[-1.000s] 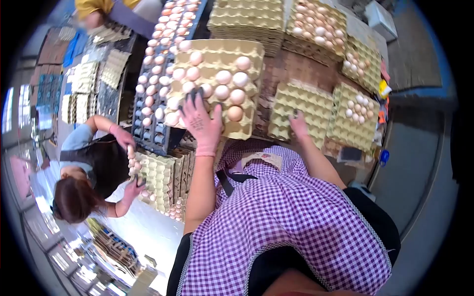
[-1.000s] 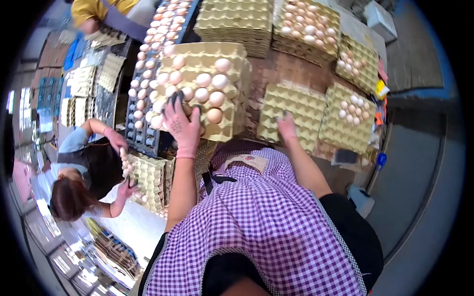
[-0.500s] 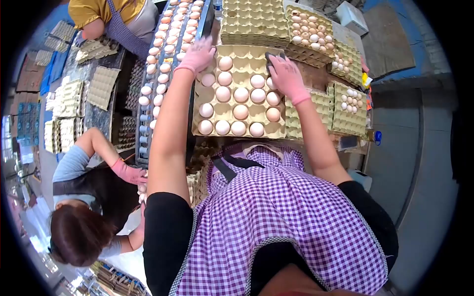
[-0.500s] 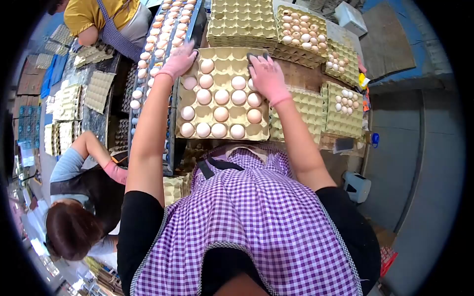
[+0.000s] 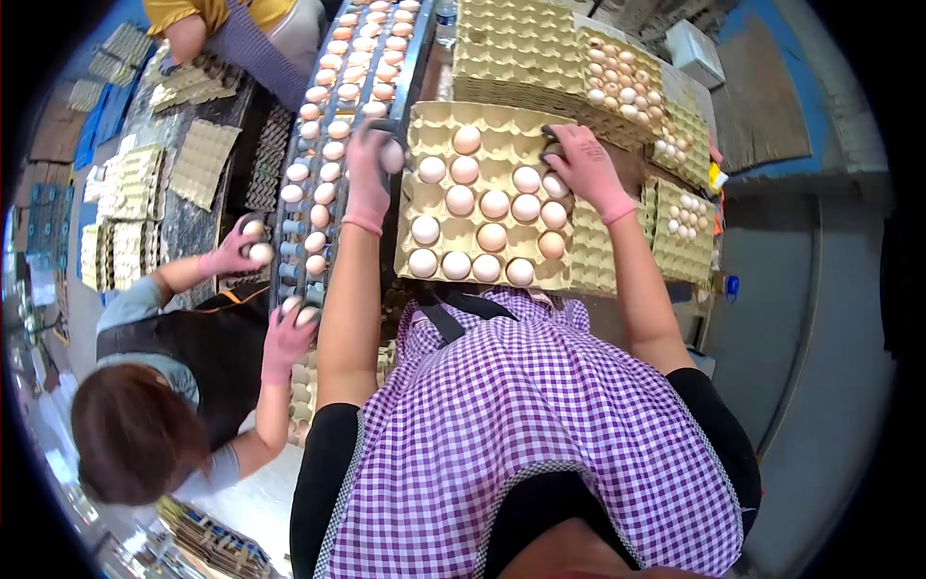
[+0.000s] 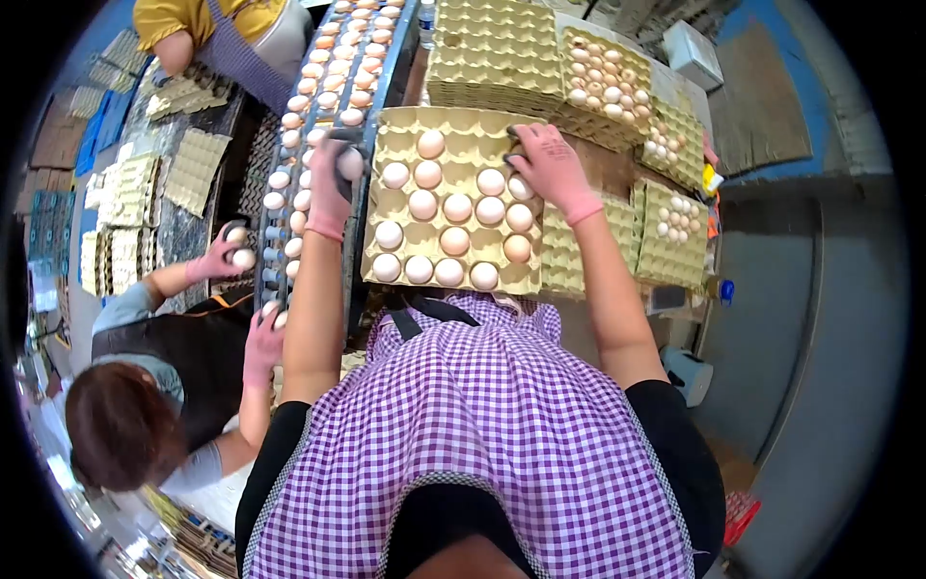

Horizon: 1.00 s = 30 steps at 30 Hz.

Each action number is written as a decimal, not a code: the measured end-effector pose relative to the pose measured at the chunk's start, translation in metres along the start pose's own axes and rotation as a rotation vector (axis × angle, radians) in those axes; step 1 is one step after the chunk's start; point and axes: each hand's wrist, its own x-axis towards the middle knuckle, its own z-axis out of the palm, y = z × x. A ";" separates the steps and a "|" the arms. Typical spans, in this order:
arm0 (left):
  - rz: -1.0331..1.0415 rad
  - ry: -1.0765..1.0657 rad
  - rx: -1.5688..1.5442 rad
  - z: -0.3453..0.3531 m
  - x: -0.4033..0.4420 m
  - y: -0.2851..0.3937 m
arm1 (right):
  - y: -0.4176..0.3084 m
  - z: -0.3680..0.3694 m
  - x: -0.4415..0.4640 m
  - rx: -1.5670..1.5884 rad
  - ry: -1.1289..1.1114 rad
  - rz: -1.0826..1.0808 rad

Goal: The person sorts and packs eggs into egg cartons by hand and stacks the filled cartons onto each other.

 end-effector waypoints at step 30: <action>0.156 -0.299 1.440 0.071 -0.097 0.096 | -0.089 0.009 0.074 -0.257 -0.358 -0.476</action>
